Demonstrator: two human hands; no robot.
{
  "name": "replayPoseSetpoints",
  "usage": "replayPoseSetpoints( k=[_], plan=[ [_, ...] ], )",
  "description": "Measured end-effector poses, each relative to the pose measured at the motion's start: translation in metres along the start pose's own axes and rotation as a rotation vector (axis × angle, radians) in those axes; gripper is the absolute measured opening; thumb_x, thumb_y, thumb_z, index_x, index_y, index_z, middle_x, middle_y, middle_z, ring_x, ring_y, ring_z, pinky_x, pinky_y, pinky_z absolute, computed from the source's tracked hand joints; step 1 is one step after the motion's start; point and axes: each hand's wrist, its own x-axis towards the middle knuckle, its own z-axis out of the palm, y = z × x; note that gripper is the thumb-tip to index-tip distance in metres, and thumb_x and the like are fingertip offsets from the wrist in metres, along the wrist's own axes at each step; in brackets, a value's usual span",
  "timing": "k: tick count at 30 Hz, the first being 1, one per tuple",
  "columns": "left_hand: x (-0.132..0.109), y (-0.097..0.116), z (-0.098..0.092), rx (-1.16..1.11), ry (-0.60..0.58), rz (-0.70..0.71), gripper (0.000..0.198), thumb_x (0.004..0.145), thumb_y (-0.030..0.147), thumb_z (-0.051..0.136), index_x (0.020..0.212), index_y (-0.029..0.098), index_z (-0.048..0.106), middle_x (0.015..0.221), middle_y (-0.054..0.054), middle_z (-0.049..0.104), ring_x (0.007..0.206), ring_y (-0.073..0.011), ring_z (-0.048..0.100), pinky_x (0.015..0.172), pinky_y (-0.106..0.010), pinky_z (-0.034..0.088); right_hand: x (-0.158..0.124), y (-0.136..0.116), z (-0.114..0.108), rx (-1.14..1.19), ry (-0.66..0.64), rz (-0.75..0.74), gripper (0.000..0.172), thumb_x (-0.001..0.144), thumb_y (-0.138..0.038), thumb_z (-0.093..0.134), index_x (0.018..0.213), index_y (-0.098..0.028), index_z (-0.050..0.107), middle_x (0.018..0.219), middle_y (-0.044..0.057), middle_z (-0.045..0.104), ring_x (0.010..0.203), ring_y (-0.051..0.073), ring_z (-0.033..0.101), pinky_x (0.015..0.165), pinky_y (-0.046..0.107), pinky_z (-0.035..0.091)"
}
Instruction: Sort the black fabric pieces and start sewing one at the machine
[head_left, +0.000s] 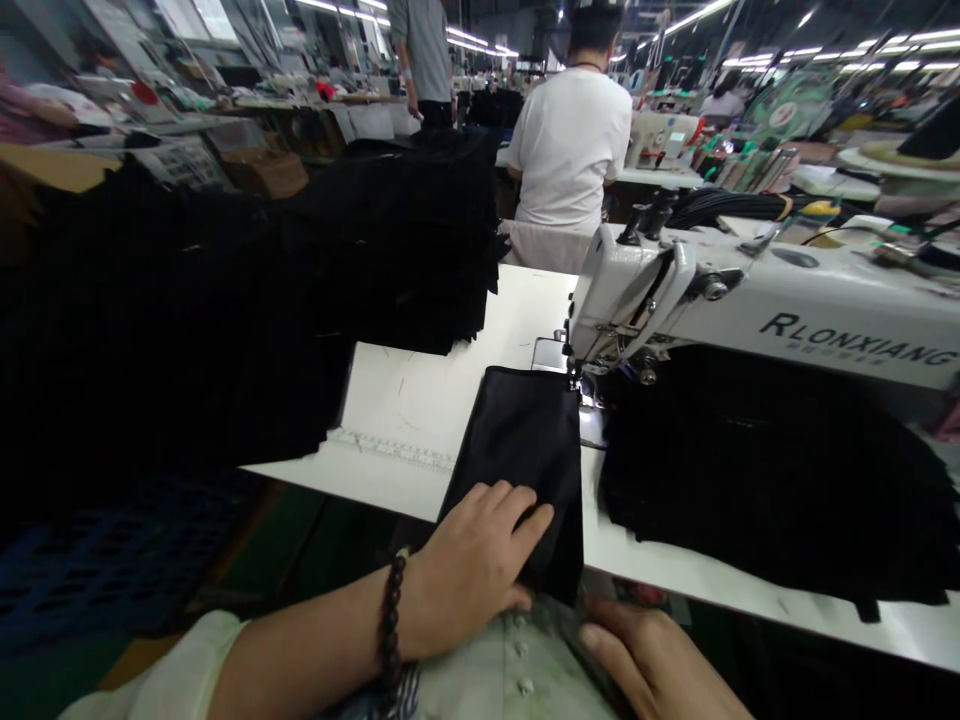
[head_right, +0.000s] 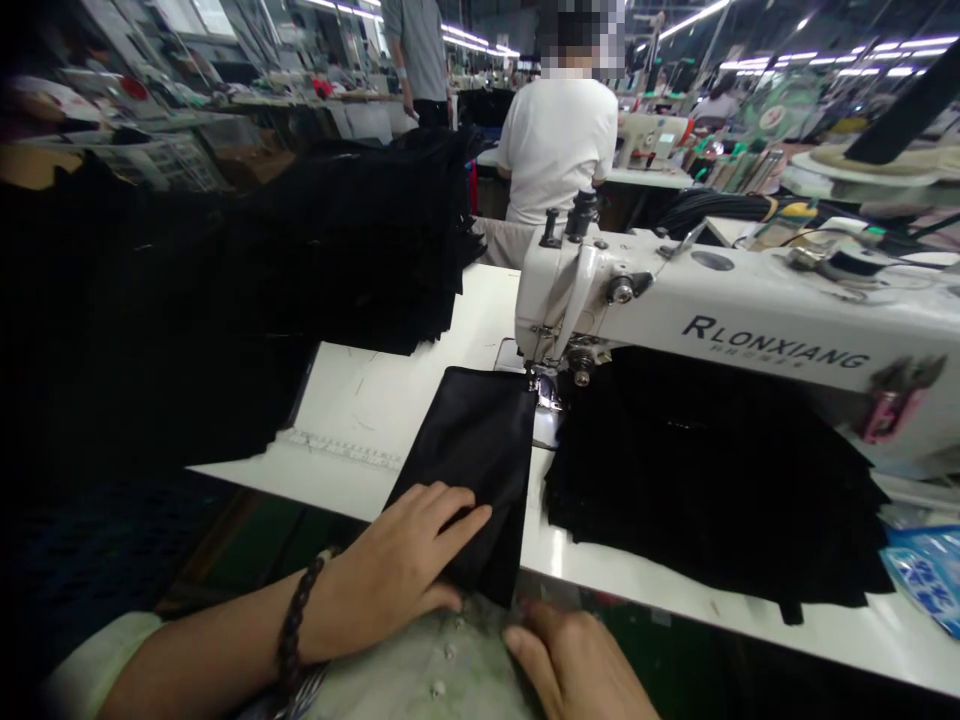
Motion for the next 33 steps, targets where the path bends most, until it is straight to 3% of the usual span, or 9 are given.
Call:
replayPoseSetpoints(
  k=[3, 5, 8, 12, 17, 20, 27, 33],
  plan=[
    [0.001, 0.004, 0.000, 0.086, 0.033, 0.046, 0.034, 0.079, 0.015, 0.055, 0.113, 0.015, 0.049, 0.116, -0.010, 0.053, 0.097, -0.0241, 0.052, 0.078, -0.038, 0.046, 0.012, 0.018, 0.030, 0.399, -0.031, 0.122, 0.050, 0.084, -0.055, 0.035, 0.082, -0.014, 0.063, 0.077, 0.009, 0.066, 0.071, 0.019, 0.062, 0.065, 0.029, 0.049],
    [-0.001, 0.003, 0.001, 0.099, 0.071, 0.077, 0.028, 0.082, 0.009, 0.045, 0.109, 0.015, 0.052, 0.115, -0.009, 0.054, 0.094, -0.0215, 0.053, 0.075, -0.035, 0.047, 0.019, 0.023, 0.039, 0.608, -0.033, 0.145, 0.053, 0.080, -0.060, 0.040, 0.080, -0.012, 0.062, 0.077, 0.009, 0.066, 0.068, 0.017, 0.062, 0.062, 0.028, 0.048],
    [-0.005, -0.003, 0.003, 0.024, 0.195, 0.105, 0.025, 0.081, 0.007, 0.043, 0.101, 0.014, 0.056, 0.110, -0.008, 0.056, 0.091, -0.0202, 0.053, 0.076, -0.034, 0.048, 0.021, 0.020, 0.041, 0.707, -0.020, 0.124, 0.046, 0.077, -0.057, 0.051, 0.075, -0.012, 0.062, 0.073, 0.008, 0.066, 0.063, 0.014, 0.060, 0.061, 0.025, 0.046],
    [-0.008, -0.004, 0.005, -0.126, 0.384, 0.139, 0.025, 0.078, 0.006, 0.043, 0.097, 0.012, 0.058, 0.112, -0.009, 0.055, 0.101, -0.0208, 0.048, 0.087, -0.036, 0.044, 0.018, 0.009, 0.036, 0.690, 0.001, 0.078, 0.042, 0.078, -0.052, 0.052, 0.067, -0.013, 0.060, 0.063, 0.005, 0.064, 0.057, 0.012, 0.056, 0.059, 0.024, 0.043],
    [-0.006, 0.005, 0.014, -0.075, 0.205, 0.218, 0.023, 0.084, 0.010, 0.040, 0.098, 0.013, 0.057, 0.097, -0.007, 0.061, 0.083, -0.0163, 0.054, 0.072, -0.030, 0.046, 0.017, 0.004, 0.033, 0.684, -0.018, 0.046, 0.041, 0.076, -0.053, 0.053, 0.065, -0.014, 0.060, 0.059, 0.003, 0.062, 0.054, 0.012, 0.055, 0.057, 0.024, 0.042],
    [-0.004, 0.007, 0.019, -0.039, 0.185, 0.228, 0.020, 0.087, 0.018, 0.042, 0.099, 0.016, 0.058, 0.092, -0.005, 0.061, 0.079, -0.0161, 0.054, 0.066, -0.030, 0.045, 0.017, 0.006, 0.033, 0.713, -0.028, 0.051, 0.038, 0.076, -0.051, 0.054, 0.067, -0.014, 0.059, 0.061, 0.003, 0.062, 0.055, 0.011, 0.055, 0.057, 0.024, 0.042],
    [-0.004, 0.003, 0.023, -0.121, 0.177, 0.388, 0.022, 0.087, 0.010, 0.038, 0.086, 0.009, 0.060, 0.094, -0.009, 0.062, 0.088, -0.0165, 0.053, 0.080, -0.028, 0.044, 0.018, 0.010, 0.033, 0.765, -0.052, 0.034, 0.034, 0.078, -0.046, 0.054, 0.066, -0.014, 0.058, 0.061, 0.002, 0.061, 0.057, 0.011, 0.053, 0.058, 0.023, 0.041],
    [-0.005, 0.001, 0.026, -0.163, 0.134, 0.389, 0.021, 0.088, 0.010, 0.038, 0.090, 0.008, 0.059, 0.094, -0.008, 0.063, 0.088, -0.0167, 0.054, 0.080, -0.028, 0.045, 0.018, 0.010, 0.031, 0.789, -0.087, 0.061, 0.033, 0.078, -0.044, 0.055, 0.068, -0.013, 0.058, 0.063, 0.001, 0.060, 0.058, 0.010, 0.052, 0.059, 0.022, 0.040]
  ],
)
